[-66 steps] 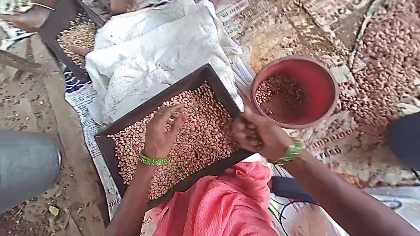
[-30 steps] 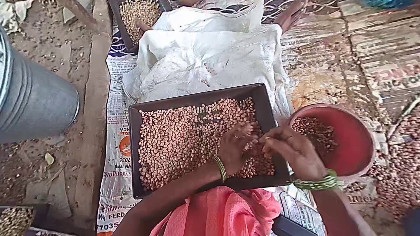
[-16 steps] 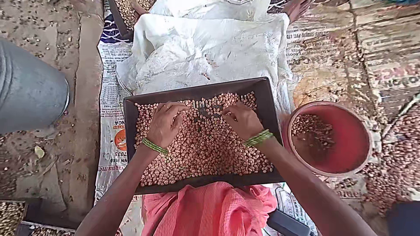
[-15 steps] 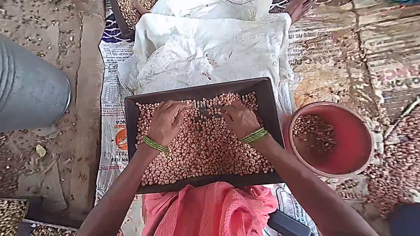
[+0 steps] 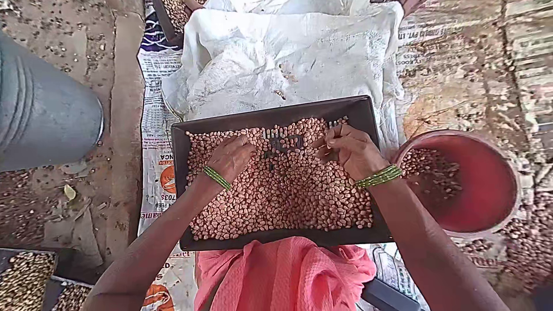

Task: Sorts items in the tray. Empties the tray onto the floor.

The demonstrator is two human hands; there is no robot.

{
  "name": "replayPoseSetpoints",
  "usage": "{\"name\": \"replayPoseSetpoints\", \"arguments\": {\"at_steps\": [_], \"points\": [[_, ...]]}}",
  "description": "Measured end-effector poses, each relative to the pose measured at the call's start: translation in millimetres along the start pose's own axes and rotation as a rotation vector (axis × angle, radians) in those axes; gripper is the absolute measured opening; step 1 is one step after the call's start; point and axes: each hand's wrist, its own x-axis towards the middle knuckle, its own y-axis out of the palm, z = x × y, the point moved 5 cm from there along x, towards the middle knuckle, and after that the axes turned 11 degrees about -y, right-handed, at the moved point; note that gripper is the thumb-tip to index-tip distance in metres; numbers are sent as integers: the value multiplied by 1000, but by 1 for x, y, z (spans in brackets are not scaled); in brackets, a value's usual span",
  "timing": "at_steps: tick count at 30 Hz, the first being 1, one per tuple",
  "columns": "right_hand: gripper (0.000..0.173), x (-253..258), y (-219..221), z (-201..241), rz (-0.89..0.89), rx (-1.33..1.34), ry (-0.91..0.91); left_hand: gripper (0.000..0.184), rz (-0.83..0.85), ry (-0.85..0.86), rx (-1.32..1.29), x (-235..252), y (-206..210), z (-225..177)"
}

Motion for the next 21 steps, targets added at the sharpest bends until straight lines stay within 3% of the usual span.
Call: {"name": "replayPoseSetpoints", "arguments": {"at_steps": [2,4,8,15,19,21], "points": [[15,-4,0,2,27,-216,-11,19,-25,26,38,0,3,0],[16,-6,7,5,77,-598,-64,18,-31,48,64,2,4,-2],[18,-3,24,-8,250,-1042,-297,19,36,39,126,7,4,-3],[18,-6,45,-15,328,-1342,-467,25,158,-131,57,5,2,4],[12,-3,51,-21,353,-1456,-620,27,155,-62,40,5,6,11],[12,-7,57,-21,404,-1517,-581,26,108,-16,59,2,6,11]]}}
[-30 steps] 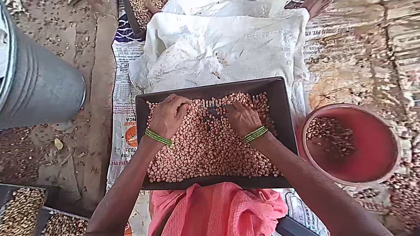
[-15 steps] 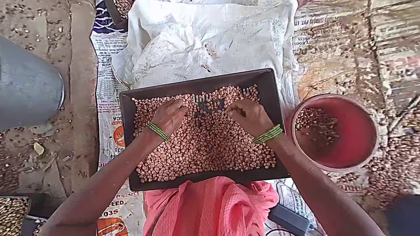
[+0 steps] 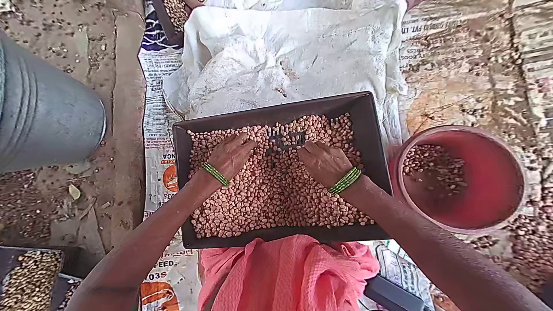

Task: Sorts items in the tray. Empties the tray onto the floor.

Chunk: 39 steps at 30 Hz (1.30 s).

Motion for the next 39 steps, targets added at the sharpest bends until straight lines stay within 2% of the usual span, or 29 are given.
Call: {"name": "replayPoseSetpoints", "arguments": {"at_steps": [2,4,6,8,10,11,13,15,17,19,22,24,26,28,29,31,35,39], "points": [[12,-1,2,6,63,-2,40,22,-66,46,13,-2,1,-1],[16,-1,3,2,87,128,133,20,-106,59,26,-4,3,-2],[22,-4,-5,-14,13,442,280,21,-87,30,42,-2,3,-1],[21,-17,-17,-31,-100,832,409,22,-28,5,55,-1,2,-3],[23,-34,-22,-41,-143,1194,467,20,6,18,41,2,-1,-4],[25,-40,-24,-42,-124,1269,471,20,41,5,31,5,-3,-4],[26,-48,-27,-37,-14,1154,459,21,123,-45,34,9,-5,-3],[22,-48,-26,-22,65,848,366,22,156,-70,50,9,-6,-2],[17,-46,-20,-1,61,585,267,21,113,-78,-5,6,-13,1],[23,-41,-8,13,71,350,229,18,9,-66,-115,2,-23,3],[24,-36,3,24,114,232,241,16,-31,-82,-217,-3,-38,-11],[22,-38,-3,19,70,385,298,17,-11,-45,-293,-4,-42,-28],[19,-44,-16,8,-69,739,419,16,-46,83,-435,-6,-45,-50],[19,-51,-18,-3,-207,1224,559,20,-96,238,-592,-9,-49,-76],[24,-54,-17,-7,-259,1453,603,22,-118,284,-629,-8,-50,-87],[38,-59,-16,-11,-370,1697,686,19,-126,301,-565,0,-41,-101],[46,-80,-27,-16,-573,1711,863,22,66,309,-209,27,10,-103],[40,-112,-39,-22,-695,1651,833,21,-18,377,-74,32,23,-98]]}}
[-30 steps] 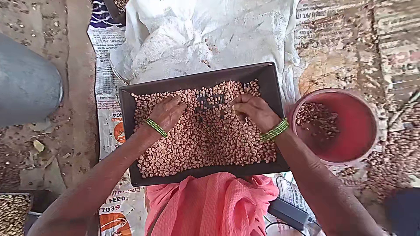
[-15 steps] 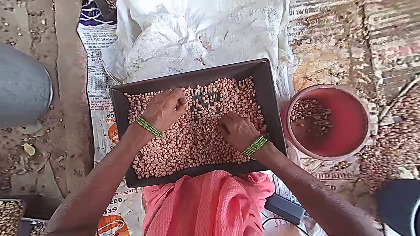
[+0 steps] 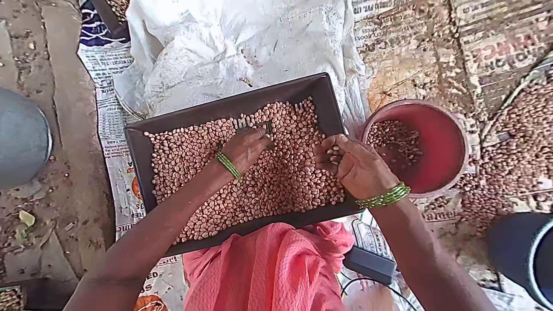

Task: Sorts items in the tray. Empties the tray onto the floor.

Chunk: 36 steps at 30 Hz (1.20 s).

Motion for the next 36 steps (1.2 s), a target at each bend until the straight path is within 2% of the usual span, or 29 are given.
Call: {"name": "replayPoseSetpoints", "arguments": {"at_steps": [3,5,8,10,12,14,16,18,20,22,25,28,30,32,34,36], "points": [[38,-5,-12,4,-6,-16,-43,17,-68,63,76,-2,1,-3],[36,-8,-14,2,-26,-4,-48,17,-51,24,91,-3,2,-2],[37,-13,-5,-5,-47,14,-21,22,7,-117,-78,-3,-11,-8],[43,-16,0,-9,-52,39,29,23,-101,-62,-287,-9,-29,-37],[49,-17,5,-10,-9,72,89,40,-205,28,-428,-18,-51,-61],[51,-20,1,-2,71,47,80,53,-247,15,-457,-29,-68,-63],[42,-23,-12,14,106,-177,-63,52,-218,-106,-370,-51,-77,-43],[24,-26,-25,30,122,-663,-288,44,-166,-276,-256,-84,-79,-16],[20,-29,-24,31,182,-1136,-526,47,-115,-438,-154,-119,-74,10],[21,-30,-14,18,267,-1438,-687,53,-37,-557,-81,-150,-64,29],[10,-33,1,2,408,-1727,-686,63,144,-706,-21,-171,-46,30],[18,-34,15,-3,543,-1864,-524,78,349,-848,33,-169,-33,10],[10,-28,14,-4,536,-1845,-512,81,468,-883,24,-159,-23,-3],[19,-22,6,7,473,-1624,-507,76,513,-862,-42,-143,-8,-15],[20,-19,0,27,393,-1268,-386,68,499,-783,-189,-124,5,-35],[14,-18,-5,33,335,-786,-268,60,373,-599,-375,-109,15,-60]]}}
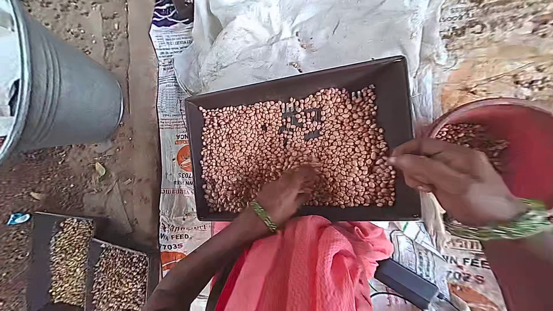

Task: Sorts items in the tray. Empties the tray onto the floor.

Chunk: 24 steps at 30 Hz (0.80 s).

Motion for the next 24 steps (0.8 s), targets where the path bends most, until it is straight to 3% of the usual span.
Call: {"name": "replayPoseSetpoints", "arguments": {"at_steps": [2,5,8,12,15,18,24], "points": [[24,-1,5,0,51,531,30,59,5,316,-177,-7,9,-28],[34,1,12,7,106,700,44,50,81,594,-259,-30,5,-44],[36,12,25,12,82,585,45,30,2,433,-103,-43,-19,-9],[28,18,59,13,142,380,-22,22,-346,102,85,-38,-62,67],[23,22,77,14,148,360,-15,19,-536,155,121,-25,-69,90],[17,21,90,18,123,248,-44,21,-547,232,174,-9,-57,94],[17,17,162,20,360,-429,-473,22,-554,241,290,-2,-47,95]]}}
